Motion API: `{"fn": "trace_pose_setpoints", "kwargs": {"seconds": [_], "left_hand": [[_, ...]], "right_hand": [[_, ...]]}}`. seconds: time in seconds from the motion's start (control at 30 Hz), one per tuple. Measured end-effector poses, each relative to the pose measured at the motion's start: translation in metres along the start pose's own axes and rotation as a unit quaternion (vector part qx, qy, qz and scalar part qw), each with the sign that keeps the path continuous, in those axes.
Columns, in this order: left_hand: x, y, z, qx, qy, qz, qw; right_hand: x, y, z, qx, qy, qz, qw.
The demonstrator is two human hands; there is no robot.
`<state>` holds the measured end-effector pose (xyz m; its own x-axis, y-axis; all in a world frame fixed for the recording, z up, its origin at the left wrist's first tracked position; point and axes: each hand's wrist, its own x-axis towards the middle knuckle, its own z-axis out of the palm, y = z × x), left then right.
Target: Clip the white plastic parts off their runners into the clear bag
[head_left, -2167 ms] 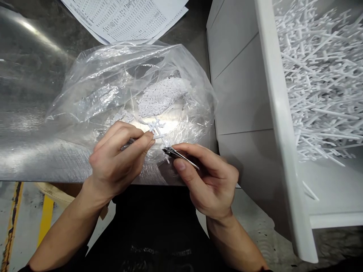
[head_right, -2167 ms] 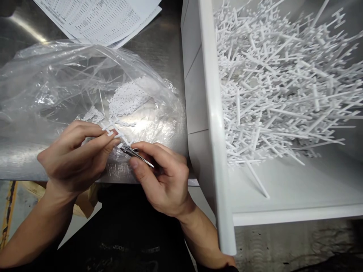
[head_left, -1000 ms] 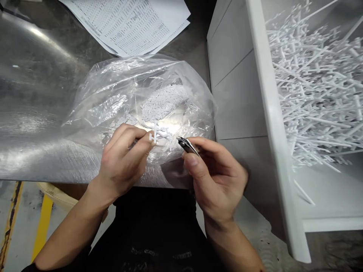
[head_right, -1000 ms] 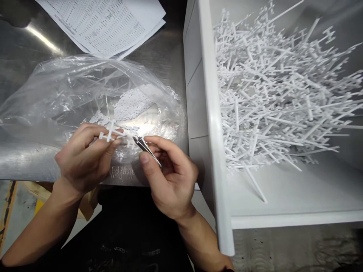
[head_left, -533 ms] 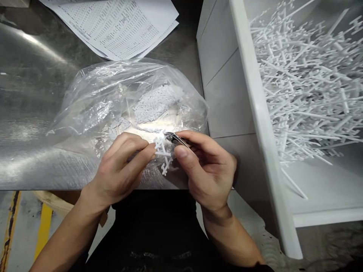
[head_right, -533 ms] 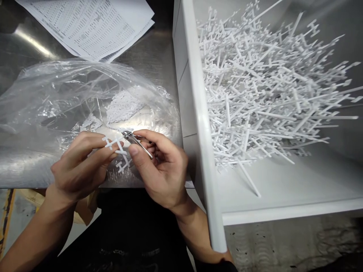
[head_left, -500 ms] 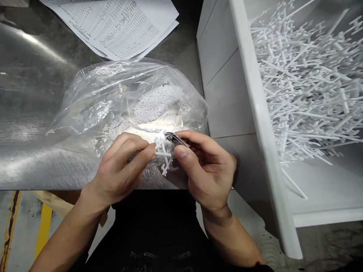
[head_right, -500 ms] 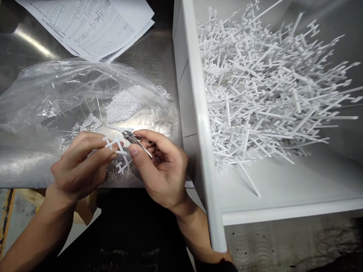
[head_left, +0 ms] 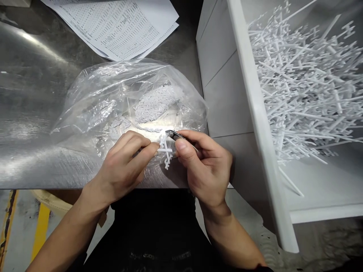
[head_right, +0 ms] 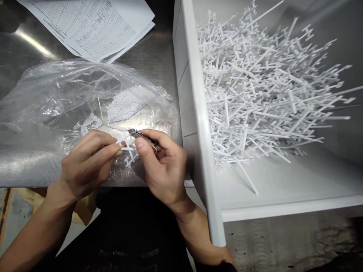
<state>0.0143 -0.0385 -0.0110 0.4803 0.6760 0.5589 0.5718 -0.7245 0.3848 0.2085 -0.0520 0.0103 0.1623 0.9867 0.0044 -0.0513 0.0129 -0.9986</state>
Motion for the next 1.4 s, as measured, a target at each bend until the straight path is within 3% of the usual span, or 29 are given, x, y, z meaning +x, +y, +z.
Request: {"fn": "trace_pose_setpoints", "kwargs": {"seconds": [0.33, 0.97, 1.2, 1.4], "left_hand": [[0.0, 0.0, 0.0, 0.005, 0.009, 0.0, 1.0], [-0.004, 0.001, 0.002, 0.043, -0.006, 0.007, 0.999], [-0.003, 0.001, 0.003, 0.053, -0.022, -0.018, 0.998], [-0.003, 0.002, 0.0, 0.029, 0.012, -0.057, 0.998]], "right_hand": [[-0.004, -0.007, 0.002, 0.014, -0.033, -0.023, 0.999], [-0.007, -0.002, 0.002, -0.039, -0.022, -0.067, 0.997], [-0.001, 0.002, 0.004, 0.019, -0.017, -0.004, 1.0], [-0.014, 0.002, -0.013, 0.007, -0.017, -0.012, 1.0]]}}
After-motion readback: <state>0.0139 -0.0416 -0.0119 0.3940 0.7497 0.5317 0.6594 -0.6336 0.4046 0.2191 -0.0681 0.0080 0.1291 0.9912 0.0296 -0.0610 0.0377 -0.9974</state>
